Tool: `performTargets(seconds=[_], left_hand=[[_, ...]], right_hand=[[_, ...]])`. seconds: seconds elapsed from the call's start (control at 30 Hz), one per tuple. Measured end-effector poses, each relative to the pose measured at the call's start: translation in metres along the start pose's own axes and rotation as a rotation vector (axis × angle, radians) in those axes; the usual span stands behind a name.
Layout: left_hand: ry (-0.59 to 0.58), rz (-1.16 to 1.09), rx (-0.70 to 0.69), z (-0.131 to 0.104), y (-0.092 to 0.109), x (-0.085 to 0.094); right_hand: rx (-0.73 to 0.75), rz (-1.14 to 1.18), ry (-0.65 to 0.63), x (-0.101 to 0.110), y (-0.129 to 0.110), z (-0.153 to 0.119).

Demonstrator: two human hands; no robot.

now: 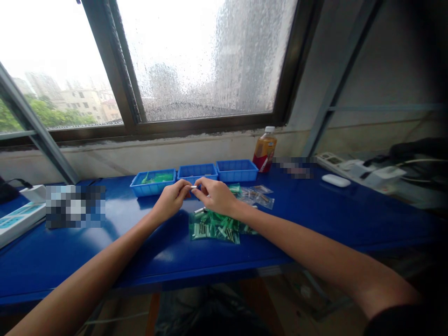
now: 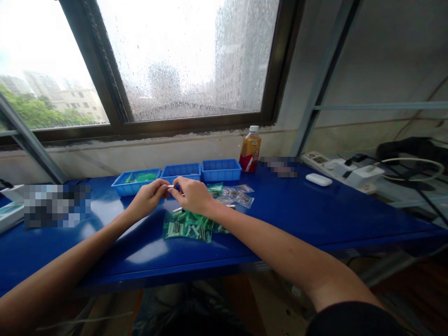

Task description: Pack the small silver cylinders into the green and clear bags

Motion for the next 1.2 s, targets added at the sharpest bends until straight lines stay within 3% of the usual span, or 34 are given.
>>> performTargets(seconds=[0.23, 0.43, 0.53, 0.63, 1.0, 1.2], left_hand=[[-0.019, 0.009, 0.036, 0.0, -0.003, 0.0], [-0.105, 0.125, 0.021, 0.0, -0.01, -0.007], [-0.214, 0.259, -0.05, 0.0, -0.015, -0.016], [-0.245, 0.356, -0.058, 0.002, -0.02, -0.021], [-0.224, 0.448, 0.033, 0.003, -0.02, -0.02], [-0.137, 0.314, 0.135, 0.004, -0.018, -0.015]], right_hand=[[0.125, -0.017, 0.055, 0.005, 0.001, 0.002], [-0.131, -0.146, 0.128, 0.008, 0.046, 0.015], [-0.264, -0.197, 0.081, 0.002, 0.069, 0.02], [-0.304, -0.242, 0.026, -0.004, 0.078, 0.021], [-0.271, -0.253, -0.016, -0.001, 0.066, 0.016], [-0.053, -0.131, -0.068, 0.002, 0.031, 0.009]])
Point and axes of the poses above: each hand's wrist, its own z-axis towards the middle knuckle, its own x-axis out of the back of the hand, y = z × x, the point moved 3 cm from there along z, towards the middle knuckle, and after that the axes turned 9 degrees about -z, right-handed, at the moved point
